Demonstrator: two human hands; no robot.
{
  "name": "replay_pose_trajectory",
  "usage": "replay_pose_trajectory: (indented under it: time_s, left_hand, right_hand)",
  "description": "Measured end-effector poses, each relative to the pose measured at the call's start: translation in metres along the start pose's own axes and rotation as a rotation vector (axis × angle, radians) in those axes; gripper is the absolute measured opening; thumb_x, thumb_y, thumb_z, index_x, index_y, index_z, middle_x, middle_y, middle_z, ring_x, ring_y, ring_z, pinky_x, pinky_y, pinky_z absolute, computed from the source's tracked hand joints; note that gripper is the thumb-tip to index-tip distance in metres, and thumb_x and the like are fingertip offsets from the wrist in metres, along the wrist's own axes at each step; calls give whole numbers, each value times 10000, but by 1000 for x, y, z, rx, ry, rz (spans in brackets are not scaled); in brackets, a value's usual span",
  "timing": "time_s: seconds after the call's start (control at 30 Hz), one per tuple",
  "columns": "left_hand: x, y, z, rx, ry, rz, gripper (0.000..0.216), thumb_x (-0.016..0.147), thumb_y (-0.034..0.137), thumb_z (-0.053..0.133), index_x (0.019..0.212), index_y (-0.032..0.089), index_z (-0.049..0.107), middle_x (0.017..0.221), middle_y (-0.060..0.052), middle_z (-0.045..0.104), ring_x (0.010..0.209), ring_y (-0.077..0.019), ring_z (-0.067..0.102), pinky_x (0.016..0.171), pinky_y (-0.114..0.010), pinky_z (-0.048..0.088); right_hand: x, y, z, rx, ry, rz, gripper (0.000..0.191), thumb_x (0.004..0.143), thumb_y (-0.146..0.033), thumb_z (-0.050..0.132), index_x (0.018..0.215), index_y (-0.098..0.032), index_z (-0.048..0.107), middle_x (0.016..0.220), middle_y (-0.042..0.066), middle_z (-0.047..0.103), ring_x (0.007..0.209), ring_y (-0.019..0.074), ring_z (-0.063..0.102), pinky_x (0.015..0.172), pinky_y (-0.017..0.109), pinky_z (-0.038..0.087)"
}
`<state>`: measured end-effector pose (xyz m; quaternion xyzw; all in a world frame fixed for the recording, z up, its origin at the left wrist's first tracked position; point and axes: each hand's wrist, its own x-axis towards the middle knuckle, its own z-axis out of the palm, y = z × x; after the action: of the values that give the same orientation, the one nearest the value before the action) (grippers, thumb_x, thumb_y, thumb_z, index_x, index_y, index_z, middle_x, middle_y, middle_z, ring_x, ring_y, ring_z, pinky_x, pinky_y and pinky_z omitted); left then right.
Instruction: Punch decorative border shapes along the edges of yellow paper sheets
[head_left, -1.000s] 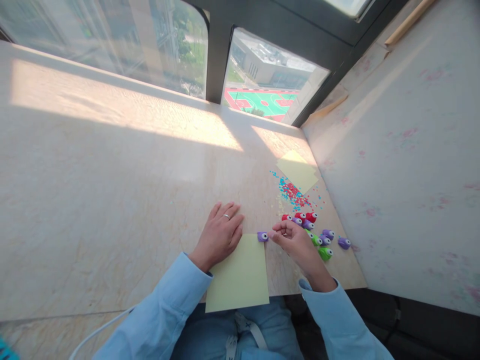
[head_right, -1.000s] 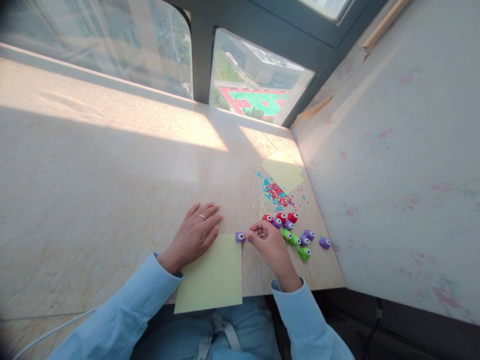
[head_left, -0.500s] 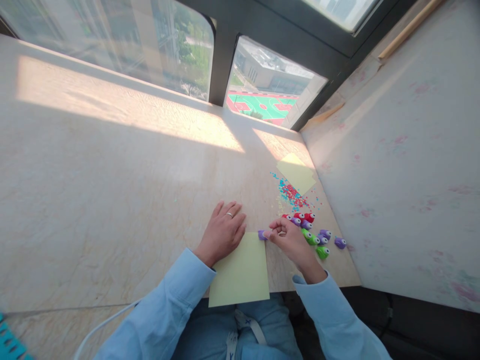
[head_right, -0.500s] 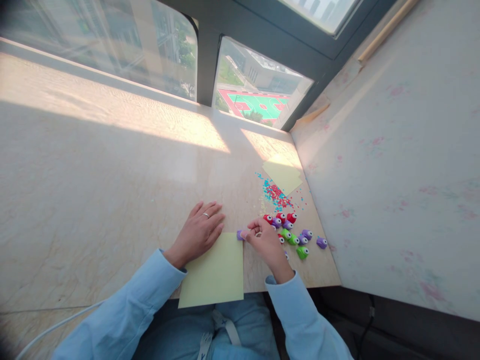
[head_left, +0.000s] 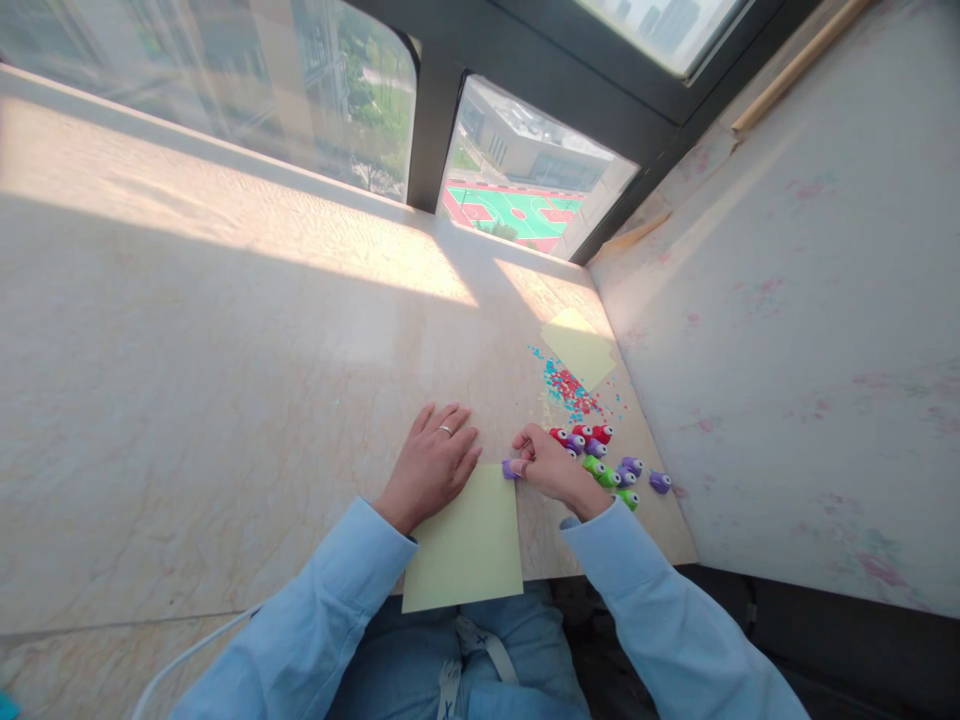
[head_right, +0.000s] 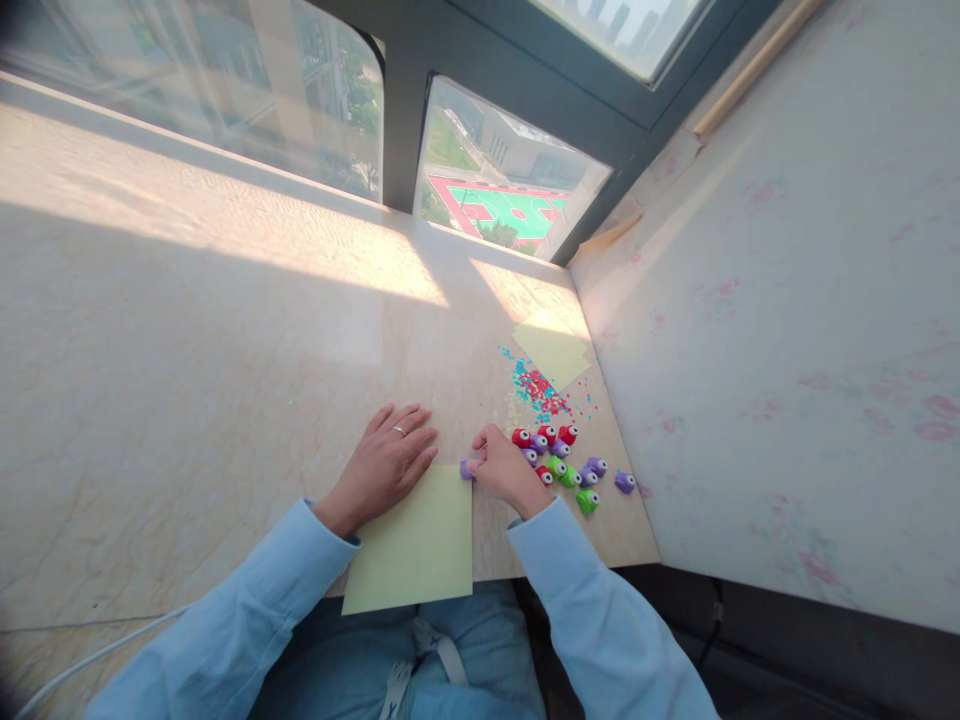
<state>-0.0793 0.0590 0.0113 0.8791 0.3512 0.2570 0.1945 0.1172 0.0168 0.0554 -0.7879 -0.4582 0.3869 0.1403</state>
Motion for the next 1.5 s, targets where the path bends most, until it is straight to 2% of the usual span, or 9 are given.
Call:
replay_pose_trajectory:
  time_s: [0.17, 0.4, 0.53, 0.63, 0.83, 1.17, 1.27, 1.37, 1.5]
  left_hand:
    - [-1, -1, 1, 11, 10, 15, 275, 977, 311, 436, 1063, 182, 663, 1328, -131, 608, 1290, -281, 504, 1124, -557, 314]
    - [-2, -3, 0, 11, -26, 25, 260, 950, 299, 483, 1088, 169, 661, 1349, -144, 595, 1306, -294, 492, 1132, -563, 301]
    - [-3, -4, 0, -14, -20, 35, 298, 901, 409, 580, 1085, 191, 668, 1345, -144, 595, 1326, -301, 476, 1143, -570, 281]
    - [-3, -6, 0, -23, -28, 40, 367, 845, 475, 650, 1083, 197, 672, 1348, -143, 593, 1335, -311, 467, 1148, -571, 275]
    - [-3, -8, 2, -18, -42, 32, 367, 834, 439, 680, 1100, 186, 673, 1350, -149, 594, 1335, -311, 470, 1151, -574, 271]
    - [-3, -8, 4, 15, -29, 48, 357, 858, 457, 653, 1092, 188, 672, 1341, -148, 599, 1327, -313, 479, 1142, -575, 282]
    - [-2, -7, 5, 3, -20, 54, 350, 873, 462, 637, 1069, 174, 676, 1326, -152, 609, 1318, -323, 485, 1128, -588, 292]
    - [-1, -8, 7, -73, 72, 46, 259, 907, 396, 604, 1025, 180, 684, 1252, -135, 654, 1260, -300, 536, 1101, -577, 337]
    - [0, -5, 6, -252, 349, 0, 156, 927, 250, 547, 913, 182, 687, 1062, -103, 709, 1113, -234, 604, 991, -443, 467]
  right_hand:
    - [-5, 4, 2, 26, 47, -38, 219, 661, -137, 637, 837, -206, 526, 635, -75, 514, 604, 131, 510, 578, 247, 374]
    - [-22, 11, 6, 88, 128, -157, 209, 743, -198, 575, 947, -190, 619, 720, -30, 578, 707, 165, 575, 694, 300, 444]
    - [-31, 15, 12, 136, 199, -197, 215, 789, -269, 562, 952, -180, 670, 813, 13, 623, 740, 173, 582, 725, 321, 464]
    - [-36, 15, 13, 35, 250, -245, 207, 777, -256, 600, 943, -196, 707, 845, 25, 622, 761, 178, 575, 768, 334, 463]
    - [-40, 19, 6, -166, 349, -278, 183, 816, -189, 578, 922, -207, 725, 908, 53, 627, 858, 204, 594, 837, 355, 448]
    - [-29, 17, 5, -217, 349, -355, 324, 868, -74, 458, 1055, -162, 707, 1101, 109, 666, 1026, 213, 603, 939, 357, 449]
    - [-25, 16, 6, -221, 353, -401, 319, 891, -104, 461, 1113, -145, 687, 1141, 117, 665, 1069, 217, 601, 972, 360, 444]
    - [-23, 19, 9, -247, 389, -417, 314, 892, -178, 535, 1181, -148, 654, 1180, 125, 652, 1095, 236, 599, 983, 377, 449]
    - [-20, 22, 12, -267, 404, -417, 279, 857, -173, 590, 1120, -164, 682, 1146, 123, 661, 1107, 255, 605, 984, 378, 457]
